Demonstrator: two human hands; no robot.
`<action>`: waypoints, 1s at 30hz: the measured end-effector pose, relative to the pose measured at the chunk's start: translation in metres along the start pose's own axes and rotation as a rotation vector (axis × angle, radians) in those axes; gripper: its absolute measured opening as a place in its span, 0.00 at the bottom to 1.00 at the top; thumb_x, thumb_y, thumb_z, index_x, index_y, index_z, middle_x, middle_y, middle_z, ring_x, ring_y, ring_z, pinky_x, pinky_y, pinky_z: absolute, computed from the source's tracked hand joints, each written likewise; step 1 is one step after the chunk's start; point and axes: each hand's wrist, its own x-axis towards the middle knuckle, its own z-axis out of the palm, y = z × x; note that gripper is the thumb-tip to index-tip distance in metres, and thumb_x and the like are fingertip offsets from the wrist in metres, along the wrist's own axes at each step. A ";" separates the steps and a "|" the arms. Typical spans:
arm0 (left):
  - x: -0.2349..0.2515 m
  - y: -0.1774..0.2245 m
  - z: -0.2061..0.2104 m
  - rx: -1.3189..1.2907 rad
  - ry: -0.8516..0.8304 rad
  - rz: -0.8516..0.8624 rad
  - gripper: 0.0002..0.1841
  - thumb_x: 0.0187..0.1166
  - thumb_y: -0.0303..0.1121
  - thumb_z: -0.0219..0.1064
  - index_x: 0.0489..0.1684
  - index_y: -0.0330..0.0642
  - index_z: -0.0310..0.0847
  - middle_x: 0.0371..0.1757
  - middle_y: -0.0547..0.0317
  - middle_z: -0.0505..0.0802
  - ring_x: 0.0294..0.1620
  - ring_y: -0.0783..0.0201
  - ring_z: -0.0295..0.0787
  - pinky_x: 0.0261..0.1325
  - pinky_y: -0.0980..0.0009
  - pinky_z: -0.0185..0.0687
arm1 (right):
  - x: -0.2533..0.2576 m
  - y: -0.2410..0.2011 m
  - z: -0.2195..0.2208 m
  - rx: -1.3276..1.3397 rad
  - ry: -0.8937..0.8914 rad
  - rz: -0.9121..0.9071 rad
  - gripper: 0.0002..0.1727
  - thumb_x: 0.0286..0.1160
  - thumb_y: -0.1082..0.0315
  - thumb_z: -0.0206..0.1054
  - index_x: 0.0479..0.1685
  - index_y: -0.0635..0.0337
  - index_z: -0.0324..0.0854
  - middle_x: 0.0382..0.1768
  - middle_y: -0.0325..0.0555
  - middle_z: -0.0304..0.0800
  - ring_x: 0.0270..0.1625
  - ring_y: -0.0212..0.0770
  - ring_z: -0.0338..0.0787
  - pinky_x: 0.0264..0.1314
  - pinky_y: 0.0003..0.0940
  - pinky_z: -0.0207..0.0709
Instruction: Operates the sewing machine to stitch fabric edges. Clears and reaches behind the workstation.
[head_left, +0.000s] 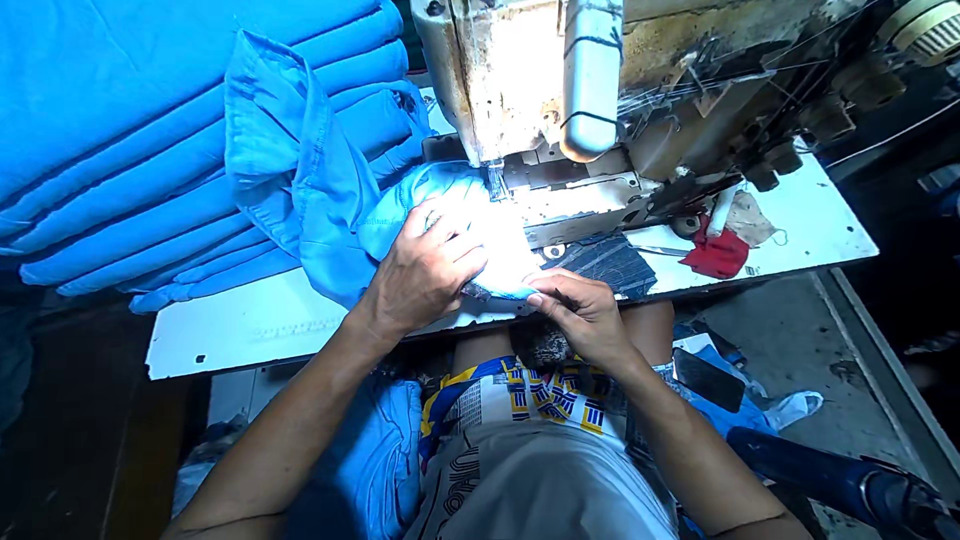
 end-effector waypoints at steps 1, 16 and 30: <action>0.001 -0.001 0.000 -0.002 0.004 -0.004 0.06 0.72 0.31 0.65 0.35 0.41 0.89 0.46 0.53 0.94 0.56 0.46 0.87 0.80 0.37 0.61 | 0.001 0.001 0.001 0.003 0.005 0.008 0.06 0.80 0.73 0.69 0.45 0.64 0.92 0.50 0.46 0.94 0.48 0.35 0.93 0.50 0.30 0.90; -0.005 -0.001 0.000 -0.072 0.010 -0.427 0.26 0.65 0.38 0.72 0.66 0.41 0.86 0.90 0.52 0.70 0.86 0.45 0.68 0.80 0.45 0.70 | 0.044 0.011 0.009 -0.169 0.046 -0.025 0.08 0.80 0.73 0.68 0.50 0.61 0.90 0.48 0.42 0.93 0.44 0.31 0.91 0.50 0.30 0.88; -0.005 -0.006 -0.002 0.003 0.160 -0.392 0.16 0.74 0.26 0.63 0.57 0.42 0.91 0.81 0.54 0.82 0.79 0.48 0.77 0.72 0.48 0.74 | 0.044 0.003 0.011 -0.213 0.069 -0.082 0.06 0.80 0.75 0.68 0.49 0.63 0.89 0.45 0.43 0.92 0.42 0.31 0.89 0.47 0.28 0.87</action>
